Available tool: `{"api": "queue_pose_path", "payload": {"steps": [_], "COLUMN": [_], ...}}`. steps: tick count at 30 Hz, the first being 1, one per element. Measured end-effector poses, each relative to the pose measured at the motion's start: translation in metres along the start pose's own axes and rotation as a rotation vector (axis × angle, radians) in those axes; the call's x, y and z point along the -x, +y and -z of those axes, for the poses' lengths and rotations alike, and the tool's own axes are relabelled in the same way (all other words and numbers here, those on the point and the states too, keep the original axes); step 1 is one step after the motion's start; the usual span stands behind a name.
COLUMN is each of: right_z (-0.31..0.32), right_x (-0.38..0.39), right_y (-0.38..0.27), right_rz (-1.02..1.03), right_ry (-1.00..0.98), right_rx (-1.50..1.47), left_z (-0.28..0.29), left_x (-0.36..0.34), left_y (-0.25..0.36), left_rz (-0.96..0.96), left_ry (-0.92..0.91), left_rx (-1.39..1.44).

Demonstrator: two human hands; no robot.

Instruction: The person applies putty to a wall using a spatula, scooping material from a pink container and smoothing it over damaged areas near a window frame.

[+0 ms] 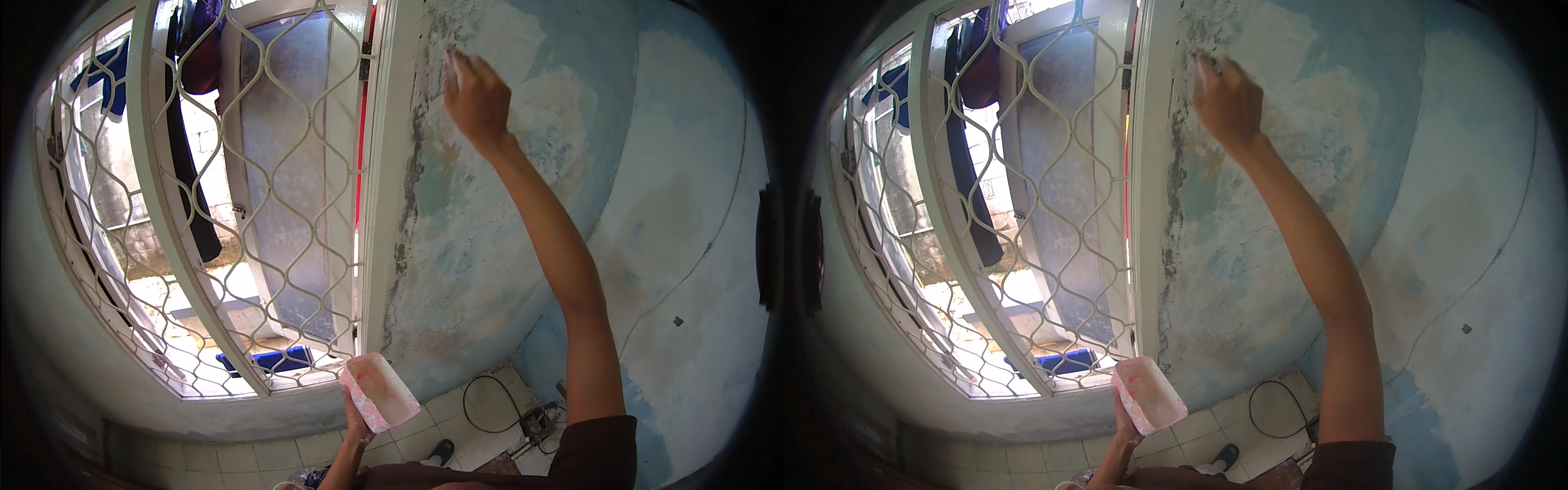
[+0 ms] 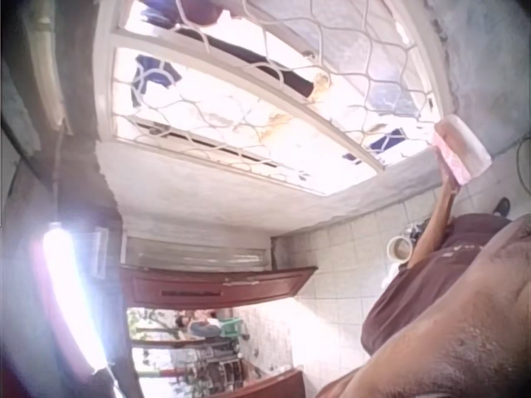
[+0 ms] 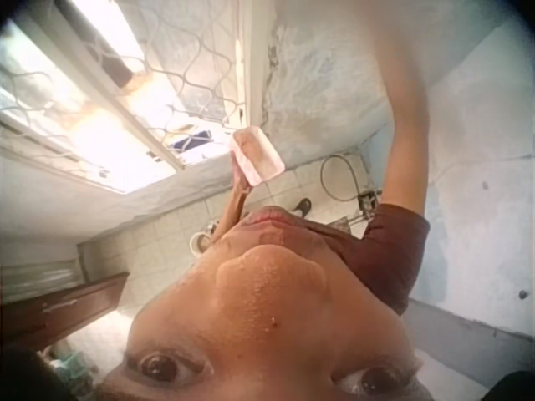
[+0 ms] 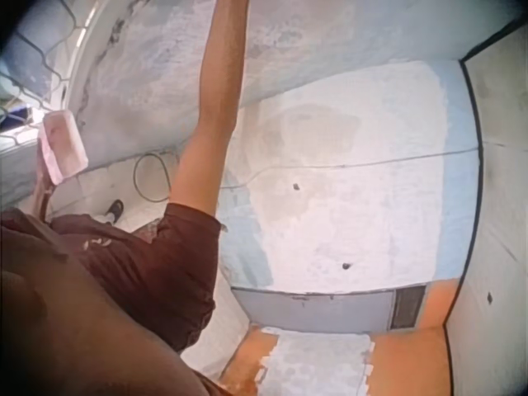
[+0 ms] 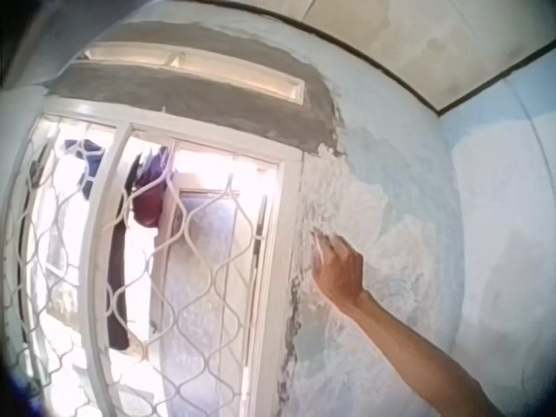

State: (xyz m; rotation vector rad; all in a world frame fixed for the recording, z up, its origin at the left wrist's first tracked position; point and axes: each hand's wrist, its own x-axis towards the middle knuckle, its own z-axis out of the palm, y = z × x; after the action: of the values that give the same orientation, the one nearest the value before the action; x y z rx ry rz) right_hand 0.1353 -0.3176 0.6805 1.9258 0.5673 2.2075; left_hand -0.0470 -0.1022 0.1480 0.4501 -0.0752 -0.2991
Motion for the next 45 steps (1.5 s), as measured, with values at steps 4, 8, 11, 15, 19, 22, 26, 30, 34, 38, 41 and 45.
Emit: {"api": "queue_pose_path", "payload": {"steps": [4, 8, 11, 15, 19, 22, 26, 30, 34, 38, 41, 45], "right_z": [-0.012, -0.031, -0.015, -0.006, 0.006, -0.024, -0.034, 0.002, 0.021, 0.012, 0.002, -0.028], "right_x": [-0.023, 0.024, 0.057, 0.037, -0.068, -0.068, -0.011, 0.068, 0.096, 0.018, -0.034, -0.013], "right_y": [0.009, -0.024, -0.045, 0.015, 0.059, 0.075, 0.039, 0.001, 0.0, 0.037, 0.025, -0.031], "right_rz": [0.112, 0.336, 0.316, 0.064, 0.091, 0.144, 0.117, 0.205, 0.292, -0.041, -0.185, 0.01], "right_ry": [0.004, -0.048, -0.114, 0.04, 0.14, 0.133, 0.019, -0.065, -0.177, 0.069, -0.022, -0.256], "right_rx": [0.071, 0.041, -0.052, -0.132, 0.001, -0.022, -0.178, -0.183, -0.257, -0.147, -0.142, 0.002], "left_z": [0.004, -0.006, -0.001, 0.002, -0.006, -0.008, 0.018, 0.033, 0.037, 0.021, -0.006, 0.002], "left_x": [-0.004, -0.006, 0.0, -0.005, -0.004, -0.007, -0.008, -0.009, -0.005, -0.002, 0.009, -0.001], "left_y": [-0.002, -0.006, -0.006, -0.009, -0.003, -0.009, -0.017, -0.023, -0.019, -0.019, -0.011, -0.03], "left_rz": [0.013, 0.051, 0.032, 0.044, 0.055, -0.027, -0.001, 0.031, 0.037, 0.055, 0.062, 0.097], "left_ry": [-0.018, -0.044, -0.013, -0.013, -0.018, -0.108, -0.001, 0.027, 0.018, 0.006, 0.013, 0.018], "left_rx": [-0.024, 0.01, -0.017, -0.026, 0.017, -0.048, -0.057, -0.065, -0.088, -0.078, -0.038, -0.044]}}
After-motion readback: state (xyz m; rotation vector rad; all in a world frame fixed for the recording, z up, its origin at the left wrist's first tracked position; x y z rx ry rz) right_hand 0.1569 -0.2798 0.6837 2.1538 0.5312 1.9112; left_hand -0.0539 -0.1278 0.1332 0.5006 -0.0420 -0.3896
